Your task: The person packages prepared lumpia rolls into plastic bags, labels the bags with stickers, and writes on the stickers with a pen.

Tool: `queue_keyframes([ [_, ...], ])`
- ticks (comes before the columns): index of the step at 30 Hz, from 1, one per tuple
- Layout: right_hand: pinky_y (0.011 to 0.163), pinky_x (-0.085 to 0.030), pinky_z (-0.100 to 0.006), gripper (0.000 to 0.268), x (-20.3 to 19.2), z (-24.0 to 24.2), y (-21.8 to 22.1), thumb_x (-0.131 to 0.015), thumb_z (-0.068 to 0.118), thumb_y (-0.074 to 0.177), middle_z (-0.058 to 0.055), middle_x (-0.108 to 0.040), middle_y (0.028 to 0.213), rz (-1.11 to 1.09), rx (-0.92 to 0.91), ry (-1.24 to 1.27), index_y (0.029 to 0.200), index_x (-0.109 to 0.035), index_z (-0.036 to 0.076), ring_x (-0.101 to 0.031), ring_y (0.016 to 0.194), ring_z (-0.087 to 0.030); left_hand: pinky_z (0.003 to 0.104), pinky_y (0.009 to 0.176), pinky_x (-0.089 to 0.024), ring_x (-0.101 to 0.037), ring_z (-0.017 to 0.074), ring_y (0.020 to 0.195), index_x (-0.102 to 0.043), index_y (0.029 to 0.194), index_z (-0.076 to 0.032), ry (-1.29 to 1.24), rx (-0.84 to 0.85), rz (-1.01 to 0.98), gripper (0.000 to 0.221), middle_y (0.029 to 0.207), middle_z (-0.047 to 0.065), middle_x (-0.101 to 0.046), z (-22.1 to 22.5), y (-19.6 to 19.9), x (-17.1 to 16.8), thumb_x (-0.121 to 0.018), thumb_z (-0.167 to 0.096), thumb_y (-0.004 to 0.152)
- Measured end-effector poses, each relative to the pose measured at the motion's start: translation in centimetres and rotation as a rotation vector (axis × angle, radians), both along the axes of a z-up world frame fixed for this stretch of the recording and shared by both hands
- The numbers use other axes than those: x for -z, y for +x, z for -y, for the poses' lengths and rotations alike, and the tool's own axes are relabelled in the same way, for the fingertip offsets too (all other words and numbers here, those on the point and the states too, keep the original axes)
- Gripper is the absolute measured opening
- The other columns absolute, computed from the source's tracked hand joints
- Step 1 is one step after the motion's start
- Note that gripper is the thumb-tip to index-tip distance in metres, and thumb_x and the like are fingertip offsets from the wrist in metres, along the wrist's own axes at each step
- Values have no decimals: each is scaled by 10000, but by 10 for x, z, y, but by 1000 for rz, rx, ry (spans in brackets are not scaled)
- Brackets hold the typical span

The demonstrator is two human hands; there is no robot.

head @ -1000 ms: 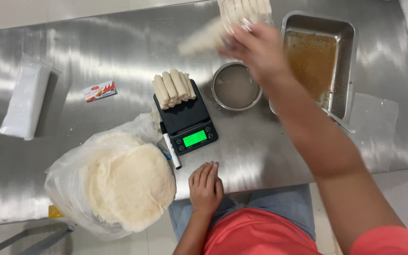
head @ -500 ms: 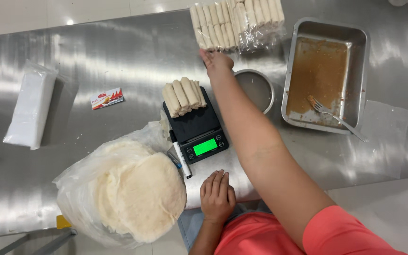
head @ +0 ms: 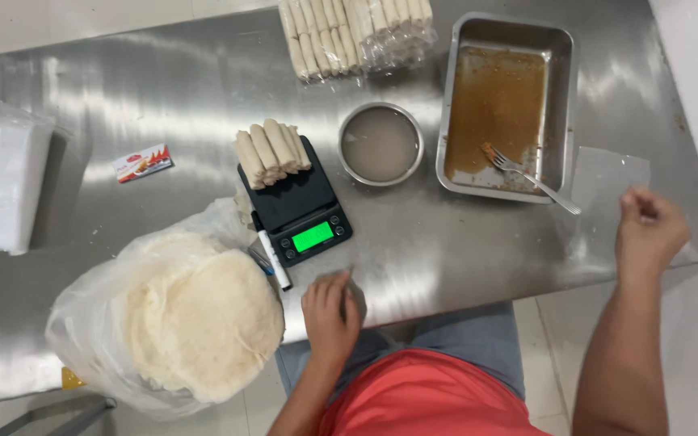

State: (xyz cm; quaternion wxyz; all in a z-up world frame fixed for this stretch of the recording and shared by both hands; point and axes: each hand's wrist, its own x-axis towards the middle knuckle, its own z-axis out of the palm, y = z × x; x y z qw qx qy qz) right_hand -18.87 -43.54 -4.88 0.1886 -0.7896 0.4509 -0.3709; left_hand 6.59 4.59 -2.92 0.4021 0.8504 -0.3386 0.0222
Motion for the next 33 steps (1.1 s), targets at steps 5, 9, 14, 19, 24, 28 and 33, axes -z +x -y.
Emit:
queue_keyframes([
  [5, 932, -467, -284, 242, 23, -25, -35, -857, 187, 966, -53, -618, 1152, -217, -199, 179, 1197, -796, 146, -577, 1015, -173, 404, 912, -471, -639, 279, 1033, -705, 1154, -68, -206, 82, -90, 222, 1111, 86, -707, 36, 6, -35, -559, -105, 991],
  [9, 882, -535, -306, 69, 27, -11, -40, -838, 118, 1057, -36, -741, 1085, 151, 46, 167, 1115, -801, 121, -681, 1026, -160, 253, 881, -487, -667, 120, 931, -792, 1082, -122, -325, 94, -631, 191, 1017, 1, -752, 60, -8, -28, -633, -142, 979],
  [14, 986, -512, -350, 49, -82, -158, 38, -747, 37, 1066, -102, -702, 1097, 294, -254, 208, 1046, -714, 68, -666, 1080, -226, 430, 1070, -478, -606, 326, 1254, -622, 1333, 2, -658, 225, -1280, 448, 1307, 230, -658, 83, -35, -33, -744, -169, 937],
  [19, 881, -522, -445, 182, -104, -300, 93, -848, 183, 823, -78, -693, 1101, 12, -934, 107, 984, -790, 121, -661, 993, -318, 581, 1097, -451, -569, 500, 1291, -447, 1510, 64, -697, 391, -1315, 625, 1393, 348, -577, 74, -30, -66, -685, -219, 1006],
  [24, 1163, -375, -527, 597, -123, -294, 123, -838, 241, 843, -156, -616, 1349, 70, -844, 20, 1367, -631, 39, -548, 1335, -372, 449, 882, -584, -749, 329, 1032, -784, 1119, -21, -178, 454, -889, 197, 956, 208, -794, 11, -11, -78, -680, -128, 990],
  [28, 741, -547, -363, 23, -115, -292, 135, -797, 132, 861, -38, -762, 744, 136, -1043, 469, 863, -820, 136, -720, 706, -282, 437, 855, -589, -760, 333, 1021, -811, 1089, -66, -108, 444, -812, 206, 961, 169, -808, 1, -13, -88, -768, -157, 909],
  [33, 807, -568, -419, 138, -112, -301, 137, -799, 128, 858, -62, -811, 960, 151, -1021, 221, 990, -841, 122, -756, 874, -313, 173, 601, -505, -713, 79, 568, -822, 765, -132, -128, 44, -1020, 148, 547, 42, -736, 4, -25, -62, -912, -245, 795],
])
